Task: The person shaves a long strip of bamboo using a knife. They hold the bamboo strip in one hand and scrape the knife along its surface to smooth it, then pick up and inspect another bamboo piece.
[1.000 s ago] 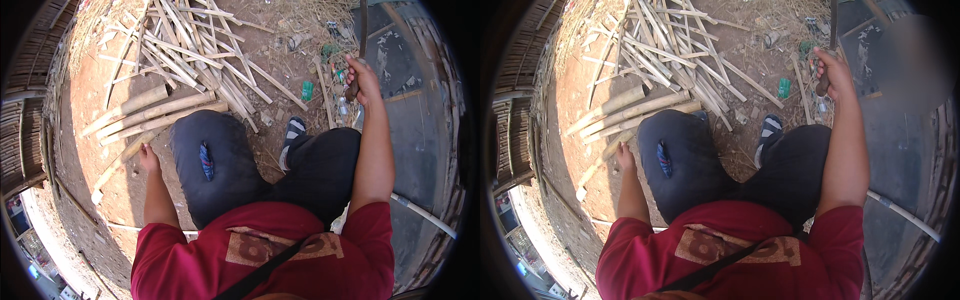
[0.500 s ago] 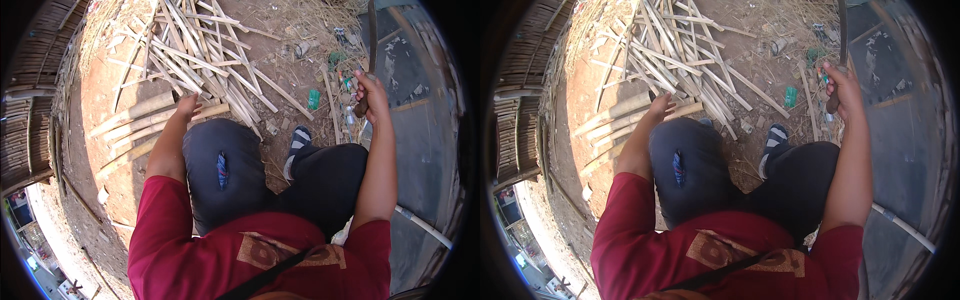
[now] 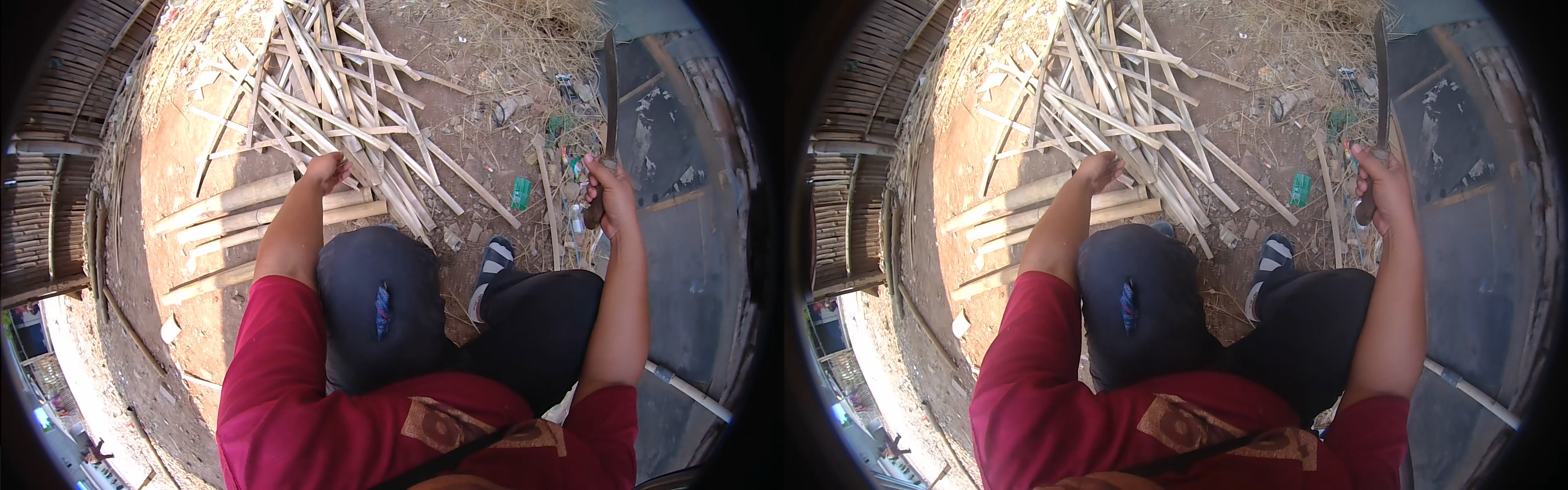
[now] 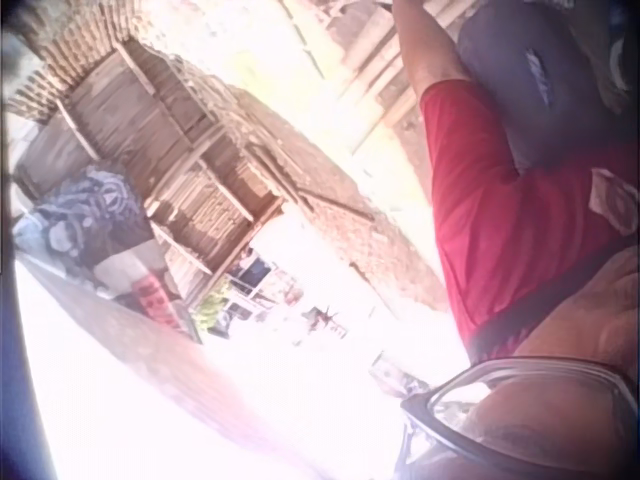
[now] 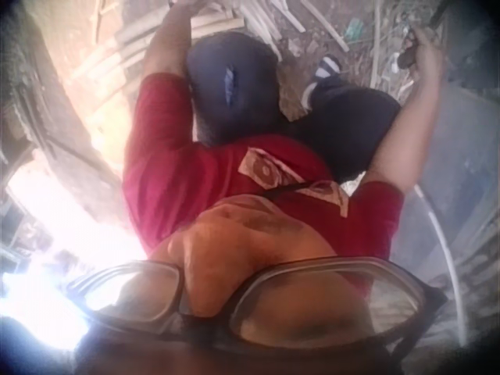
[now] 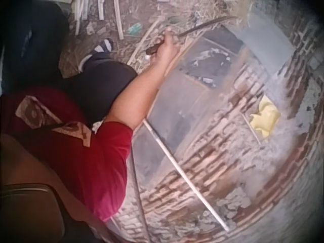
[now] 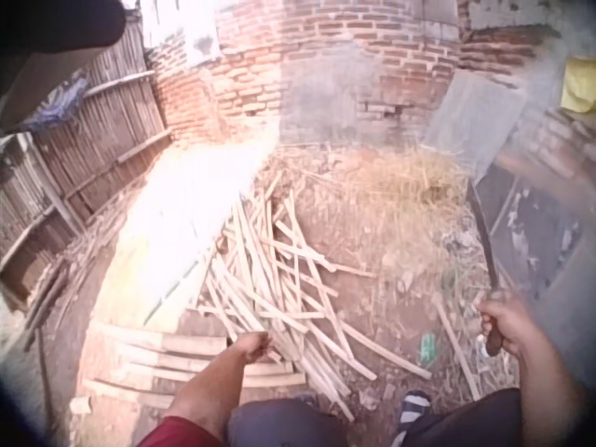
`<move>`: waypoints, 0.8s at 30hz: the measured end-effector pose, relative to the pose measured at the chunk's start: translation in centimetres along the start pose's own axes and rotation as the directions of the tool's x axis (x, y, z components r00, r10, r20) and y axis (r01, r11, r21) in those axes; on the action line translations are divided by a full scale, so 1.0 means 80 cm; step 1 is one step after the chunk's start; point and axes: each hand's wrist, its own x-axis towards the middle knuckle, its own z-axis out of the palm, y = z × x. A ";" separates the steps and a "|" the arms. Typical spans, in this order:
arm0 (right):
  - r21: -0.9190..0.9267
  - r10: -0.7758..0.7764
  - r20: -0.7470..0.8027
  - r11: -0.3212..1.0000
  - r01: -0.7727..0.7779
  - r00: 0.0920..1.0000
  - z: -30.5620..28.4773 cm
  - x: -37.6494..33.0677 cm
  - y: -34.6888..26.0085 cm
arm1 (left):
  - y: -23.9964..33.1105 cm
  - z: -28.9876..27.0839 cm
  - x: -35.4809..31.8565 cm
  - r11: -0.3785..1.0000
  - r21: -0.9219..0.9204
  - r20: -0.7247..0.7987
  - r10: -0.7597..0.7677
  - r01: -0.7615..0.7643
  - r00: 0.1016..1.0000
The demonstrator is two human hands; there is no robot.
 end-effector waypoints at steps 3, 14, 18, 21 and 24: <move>-0.019 0.015 0.009 1.000 -0.015 1.000 -0.001 -0.001 0.001 | 0.027 0.006 -0.011 0.964 -0.262 -0.041 0.040 -0.049 0.998; -0.003 -0.053 0.070 0.999 0.053 0.996 0.012 -0.008 -0.012 | 0.093 -0.097 -0.175 0.876 -0.438 0.022 0.232 -0.199 0.972; 0.029 -0.088 0.120 0.996 0.085 0.989 0.014 -0.014 -0.014 | 0.028 -0.128 -0.328 0.823 -0.547 0.040 0.206 -0.151 0.978; 0.049 -0.099 0.139 0.995 0.093 0.985 0.006 -0.028 -0.012 | -0.030 -0.141 -0.427 0.906 -0.370 -0.025 0.211 -0.205 0.977; 0.048 -0.137 0.127 0.990 0.132 0.982 0.007 -0.031 -0.010 | -0.060 -0.150 -0.505 0.946 -0.149 -0.031 0.287 -0.289 0.957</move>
